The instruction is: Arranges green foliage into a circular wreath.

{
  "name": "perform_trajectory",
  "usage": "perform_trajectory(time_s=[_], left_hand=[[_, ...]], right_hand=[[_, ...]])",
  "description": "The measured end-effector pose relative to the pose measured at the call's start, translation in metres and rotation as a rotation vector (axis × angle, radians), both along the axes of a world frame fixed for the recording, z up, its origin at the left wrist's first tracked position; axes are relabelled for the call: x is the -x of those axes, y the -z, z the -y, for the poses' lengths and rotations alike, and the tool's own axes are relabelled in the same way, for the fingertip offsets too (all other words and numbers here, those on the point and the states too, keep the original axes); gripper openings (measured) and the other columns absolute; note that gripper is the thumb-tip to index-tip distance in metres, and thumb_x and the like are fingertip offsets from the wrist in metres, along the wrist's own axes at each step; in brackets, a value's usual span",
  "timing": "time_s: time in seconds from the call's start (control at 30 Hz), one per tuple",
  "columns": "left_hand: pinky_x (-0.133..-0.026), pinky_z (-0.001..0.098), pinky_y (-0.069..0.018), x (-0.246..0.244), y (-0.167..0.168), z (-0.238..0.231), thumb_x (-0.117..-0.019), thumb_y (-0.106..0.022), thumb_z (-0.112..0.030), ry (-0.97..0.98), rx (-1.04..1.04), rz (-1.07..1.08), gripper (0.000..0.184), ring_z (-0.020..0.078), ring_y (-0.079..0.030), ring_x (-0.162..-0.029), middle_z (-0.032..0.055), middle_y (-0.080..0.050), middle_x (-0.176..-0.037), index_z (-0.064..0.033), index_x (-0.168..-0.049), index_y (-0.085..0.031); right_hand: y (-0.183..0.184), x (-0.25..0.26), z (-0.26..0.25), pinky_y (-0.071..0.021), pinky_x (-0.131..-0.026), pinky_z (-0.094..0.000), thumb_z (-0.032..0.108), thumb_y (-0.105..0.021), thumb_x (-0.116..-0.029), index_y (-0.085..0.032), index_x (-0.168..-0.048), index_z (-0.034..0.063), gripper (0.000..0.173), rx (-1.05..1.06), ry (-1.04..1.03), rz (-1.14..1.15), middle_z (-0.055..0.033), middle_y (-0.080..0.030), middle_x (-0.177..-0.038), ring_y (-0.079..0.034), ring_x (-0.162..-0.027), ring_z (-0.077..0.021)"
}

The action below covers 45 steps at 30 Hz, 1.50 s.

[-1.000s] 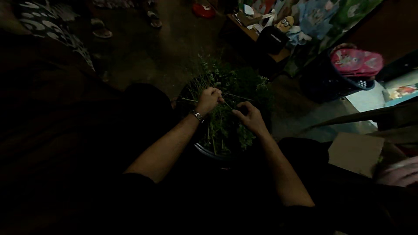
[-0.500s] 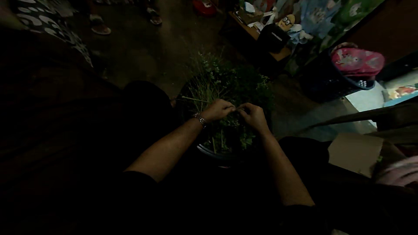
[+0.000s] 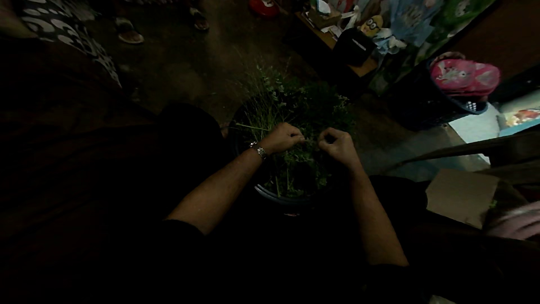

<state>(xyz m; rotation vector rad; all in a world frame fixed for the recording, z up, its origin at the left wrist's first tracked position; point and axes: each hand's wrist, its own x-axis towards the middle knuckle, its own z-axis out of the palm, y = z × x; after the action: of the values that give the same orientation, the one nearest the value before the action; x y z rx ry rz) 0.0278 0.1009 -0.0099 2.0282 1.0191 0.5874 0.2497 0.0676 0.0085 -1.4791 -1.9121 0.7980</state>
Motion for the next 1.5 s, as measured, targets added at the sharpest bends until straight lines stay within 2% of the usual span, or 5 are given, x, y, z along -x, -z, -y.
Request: perform_trajectory(time_s=[0.3, 0.53, 0.8, 1.13, 1.5], left_hand=[[-0.076, 0.0342, -0.0493, 0.031, -0.018, -0.003, -0.1070, -0.055, -0.018, -0.255, 0.138, 0.035, 0.026, 0.0134, -0.057, -0.077, 0.0090, -0.067, -0.089, -0.0002, -0.103, -0.073], [-0.072, 0.0289, -0.0471, 0.014, -0.011, 0.003, -0.1066, -0.055, -0.017, -0.228, 0.187, 0.049, 0.025, 0.0097, -0.054, -0.073, 0.0069, -0.065, -0.085, 0.0003, -0.103, -0.072], [-0.066, 0.0212, -0.0434, 0.004, -0.006, 0.007, -0.1055, -0.057, -0.017, -0.228, 0.315, 0.146, 0.022, 0.0030, -0.051, -0.068, -0.0006, -0.063, -0.081, -0.0029, -0.099, -0.073], [-0.062, 0.0222, -0.0424, 0.012, -0.009, 0.003, -0.1050, -0.058, -0.017, -0.191, 0.274, 0.085, 0.022, 0.0041, -0.050, -0.065, 0.0007, -0.063, -0.079, -0.0027, -0.098, -0.074], [-0.071, 0.0319, -0.0455, 0.041, -0.015, -0.010, -0.1074, -0.054, -0.018, -0.453, 0.240, -0.019, 0.026, 0.0124, -0.052, -0.073, 0.0078, -0.063, -0.087, -0.0009, -0.105, -0.073]], right_hand=[[-0.015, -0.058, -0.002, -0.0523, -0.060, -0.0258, 0.008, -0.064, -0.1003, -0.066, -0.111, 0.0008, 0.013, -0.019, 0.215, -0.106, -0.0077, -0.067, -0.088, -0.060, -0.065, -0.0084], [0.011, -0.009, -0.003, -0.0492, -0.104, -0.0541, 0.027, -0.080, -0.0893, -0.057, -0.136, -0.0005, 0.059, -0.201, -0.074, 0.045, -0.0248, -0.059, -0.135, -0.058, -0.124, -0.0388], [0.019, 0.024, 0.002, -0.0587, -0.071, -0.0380, 0.003, -0.067, -0.0952, -0.068, -0.105, -0.0047, 0.013, -0.256, -0.101, 0.072, -0.0180, -0.069, -0.095, -0.067, -0.075, -0.0230], [-0.008, 0.005, 0.004, -0.0544, -0.063, -0.0390, 0.005, -0.070, -0.0916, -0.068, -0.104, 0.0013, 0.013, 0.081, -0.007, 0.127, -0.0118, -0.066, -0.083, -0.061, -0.067, -0.0195], [-0.005, -0.046, -0.005, -0.0554, -0.078, -0.0401, 0.007, -0.063, -0.1010, -0.067, -0.113, -0.0011, 0.015, 0.035, 0.204, 0.043, -0.0151, -0.069, -0.099, -0.065, -0.083, -0.0202]])
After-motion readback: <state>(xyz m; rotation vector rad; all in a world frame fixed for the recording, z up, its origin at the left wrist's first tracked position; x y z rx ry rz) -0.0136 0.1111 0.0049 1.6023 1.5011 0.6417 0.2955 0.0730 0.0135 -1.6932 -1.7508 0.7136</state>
